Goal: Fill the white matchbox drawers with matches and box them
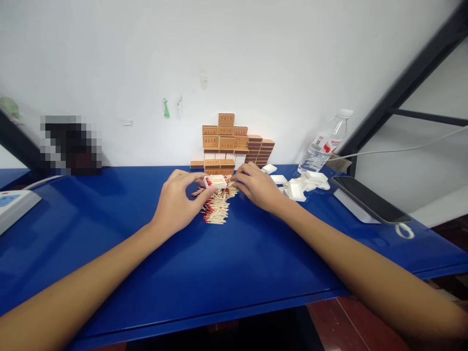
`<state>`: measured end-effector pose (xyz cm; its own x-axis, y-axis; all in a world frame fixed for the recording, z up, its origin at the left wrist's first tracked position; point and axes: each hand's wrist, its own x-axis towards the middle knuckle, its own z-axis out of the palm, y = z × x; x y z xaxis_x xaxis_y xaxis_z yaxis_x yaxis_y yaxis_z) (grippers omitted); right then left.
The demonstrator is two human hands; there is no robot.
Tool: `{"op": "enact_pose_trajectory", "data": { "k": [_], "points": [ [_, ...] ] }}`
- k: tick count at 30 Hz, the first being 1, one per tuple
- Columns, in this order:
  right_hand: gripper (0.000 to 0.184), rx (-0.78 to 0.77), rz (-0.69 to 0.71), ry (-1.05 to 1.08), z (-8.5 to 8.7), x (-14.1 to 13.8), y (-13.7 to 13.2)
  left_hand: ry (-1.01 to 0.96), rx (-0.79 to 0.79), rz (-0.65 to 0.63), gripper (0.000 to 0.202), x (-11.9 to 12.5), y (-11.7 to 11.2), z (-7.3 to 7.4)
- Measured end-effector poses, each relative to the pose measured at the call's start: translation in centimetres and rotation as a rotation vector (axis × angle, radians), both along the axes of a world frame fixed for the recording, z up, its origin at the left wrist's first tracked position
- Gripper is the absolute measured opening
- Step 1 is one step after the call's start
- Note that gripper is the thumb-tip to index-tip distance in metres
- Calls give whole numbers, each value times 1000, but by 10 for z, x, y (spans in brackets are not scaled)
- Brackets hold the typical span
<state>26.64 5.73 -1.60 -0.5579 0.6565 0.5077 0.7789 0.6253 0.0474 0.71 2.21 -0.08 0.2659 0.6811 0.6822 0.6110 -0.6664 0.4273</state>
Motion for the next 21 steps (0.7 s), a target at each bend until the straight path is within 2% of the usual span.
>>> {"op": "enact_pose_trajectory", "data": {
  "k": [7, 12, 18, 21],
  "points": [
    [24, 25, 14, 10, 4, 2, -2, 7, -15, 1, 24, 1, -1, 0],
    [17, -10, 32, 220, 11, 7, -6, 19, -23, -12, 22, 1, -1, -1],
    [21, -270, 102, 617, 21, -6, -22, 38, -40, -65, 27, 1, -1, -4],
    [22, -356, 182, 688, 22, -17, -31, 31, -39, -119, 33, 2, -3, -6]
  ]
}}
